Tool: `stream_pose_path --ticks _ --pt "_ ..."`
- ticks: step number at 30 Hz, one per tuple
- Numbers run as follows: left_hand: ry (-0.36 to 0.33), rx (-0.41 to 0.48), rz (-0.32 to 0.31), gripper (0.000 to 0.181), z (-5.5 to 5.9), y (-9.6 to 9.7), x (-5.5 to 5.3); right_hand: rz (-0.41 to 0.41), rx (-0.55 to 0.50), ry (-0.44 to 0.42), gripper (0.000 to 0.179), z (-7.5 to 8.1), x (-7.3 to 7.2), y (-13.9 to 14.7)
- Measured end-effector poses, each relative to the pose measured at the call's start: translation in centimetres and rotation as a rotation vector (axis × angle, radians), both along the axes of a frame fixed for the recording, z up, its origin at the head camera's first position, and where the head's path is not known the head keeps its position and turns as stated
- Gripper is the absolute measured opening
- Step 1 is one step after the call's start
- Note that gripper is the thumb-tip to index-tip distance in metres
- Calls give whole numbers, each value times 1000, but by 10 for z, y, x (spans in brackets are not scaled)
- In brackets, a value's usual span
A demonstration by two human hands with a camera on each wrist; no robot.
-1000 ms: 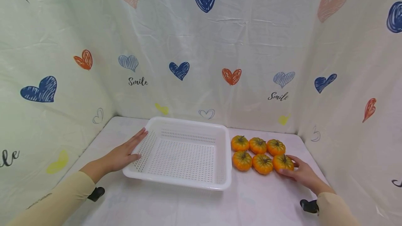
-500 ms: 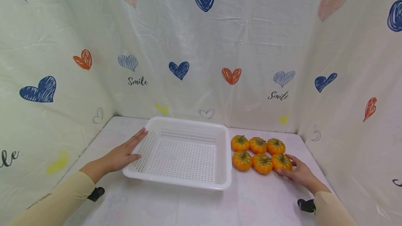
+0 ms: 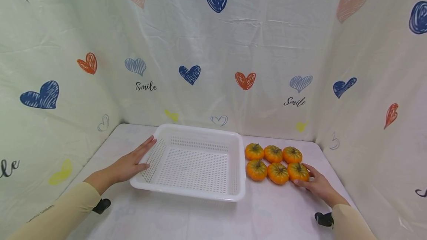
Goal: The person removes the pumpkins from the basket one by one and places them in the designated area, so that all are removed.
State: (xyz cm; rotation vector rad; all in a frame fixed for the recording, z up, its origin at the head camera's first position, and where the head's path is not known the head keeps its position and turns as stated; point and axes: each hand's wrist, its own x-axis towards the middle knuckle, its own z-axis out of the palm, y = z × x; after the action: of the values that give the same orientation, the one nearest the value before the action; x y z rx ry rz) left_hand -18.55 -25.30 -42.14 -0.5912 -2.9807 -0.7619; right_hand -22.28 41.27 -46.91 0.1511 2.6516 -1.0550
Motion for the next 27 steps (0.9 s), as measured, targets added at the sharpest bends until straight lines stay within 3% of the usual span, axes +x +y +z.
stream_pose_path --ticks 10,27 --pt "-5 -3 0 80 3 1 1 -4 -31 -14 106 2 1 -1" --pt "-2 -15 -1 80 2 1 1 -28 -1 -51 119 0 1 0"
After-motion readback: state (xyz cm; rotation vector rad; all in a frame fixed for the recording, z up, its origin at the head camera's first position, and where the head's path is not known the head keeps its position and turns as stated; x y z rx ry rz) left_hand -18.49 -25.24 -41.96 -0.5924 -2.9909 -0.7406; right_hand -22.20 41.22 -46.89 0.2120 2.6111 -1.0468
